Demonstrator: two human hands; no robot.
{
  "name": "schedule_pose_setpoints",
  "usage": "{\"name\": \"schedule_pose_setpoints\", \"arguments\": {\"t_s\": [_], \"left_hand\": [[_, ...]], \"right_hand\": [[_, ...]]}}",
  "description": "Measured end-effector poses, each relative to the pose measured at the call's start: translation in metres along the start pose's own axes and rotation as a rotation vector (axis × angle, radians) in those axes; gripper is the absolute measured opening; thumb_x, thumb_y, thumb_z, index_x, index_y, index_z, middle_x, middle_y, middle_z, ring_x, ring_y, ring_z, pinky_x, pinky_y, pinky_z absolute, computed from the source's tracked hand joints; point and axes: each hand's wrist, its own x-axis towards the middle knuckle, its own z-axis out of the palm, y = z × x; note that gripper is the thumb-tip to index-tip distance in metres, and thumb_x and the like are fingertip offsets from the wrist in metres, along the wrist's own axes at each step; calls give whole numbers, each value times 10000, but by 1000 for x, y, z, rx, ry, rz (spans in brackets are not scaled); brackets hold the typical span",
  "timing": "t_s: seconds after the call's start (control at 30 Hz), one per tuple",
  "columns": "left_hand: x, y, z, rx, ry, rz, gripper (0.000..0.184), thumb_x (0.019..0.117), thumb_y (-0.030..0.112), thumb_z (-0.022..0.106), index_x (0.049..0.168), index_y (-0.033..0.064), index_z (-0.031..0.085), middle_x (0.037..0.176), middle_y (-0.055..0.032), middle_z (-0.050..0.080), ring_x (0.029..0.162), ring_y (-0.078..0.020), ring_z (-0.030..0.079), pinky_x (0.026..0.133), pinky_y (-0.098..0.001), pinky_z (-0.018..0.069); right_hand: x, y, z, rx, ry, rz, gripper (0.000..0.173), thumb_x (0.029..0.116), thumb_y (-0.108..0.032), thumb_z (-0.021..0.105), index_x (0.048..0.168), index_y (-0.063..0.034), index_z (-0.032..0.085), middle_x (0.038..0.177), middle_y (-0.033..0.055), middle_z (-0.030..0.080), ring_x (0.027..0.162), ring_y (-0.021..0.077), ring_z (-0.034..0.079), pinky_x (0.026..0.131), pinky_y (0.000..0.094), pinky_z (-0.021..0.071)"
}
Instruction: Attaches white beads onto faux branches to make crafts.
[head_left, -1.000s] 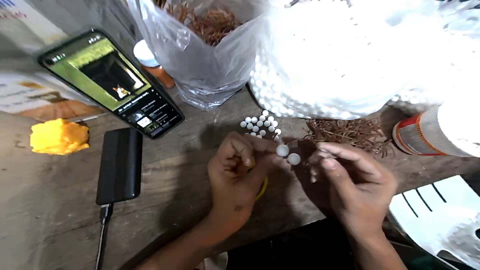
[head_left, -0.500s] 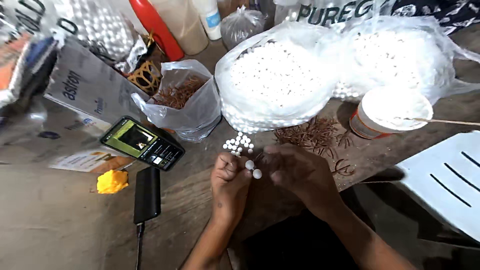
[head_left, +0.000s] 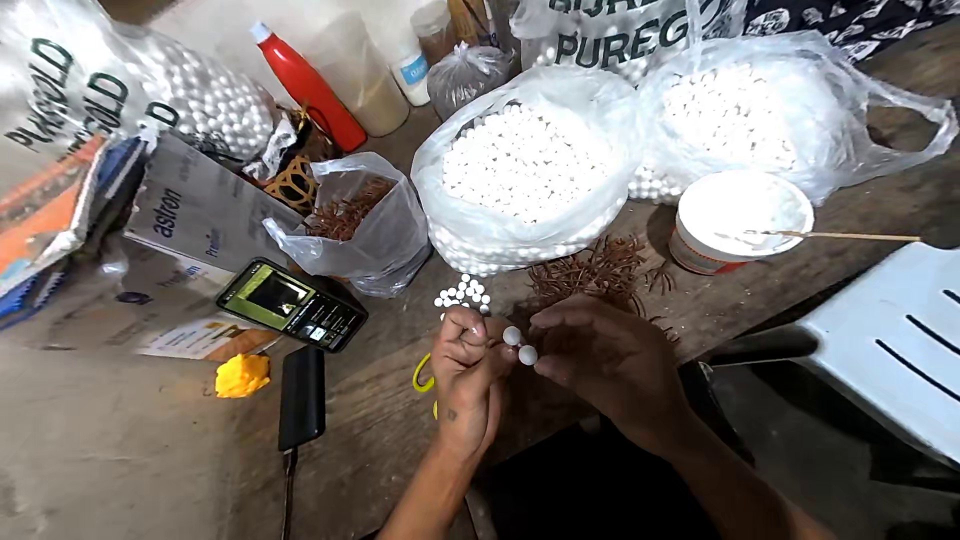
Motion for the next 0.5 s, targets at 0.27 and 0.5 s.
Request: {"name": "schedule_pose_setpoints", "arguments": {"t_s": [0.27,0.5], "left_hand": [[-2,-4,2,-13,26,25,198,850,-10,729,920,171,689,855,26,729,817,-46,703,776,-222,586],[-14,-19,-4,57,126,42,100,898,117,733,992,148,731,929,12,734,804,-43,679,697,-195,555]], "right_hand": [[-1,-1,1,19,46,4,123,947,-77,704,1029,14,722,1029,36,724,876,47,710,769,202,628],[-2,3,-3,10,89,27,112,950,-74,701,1020,7,734,1019,27,737,870,60,722,768,219,639]]}}
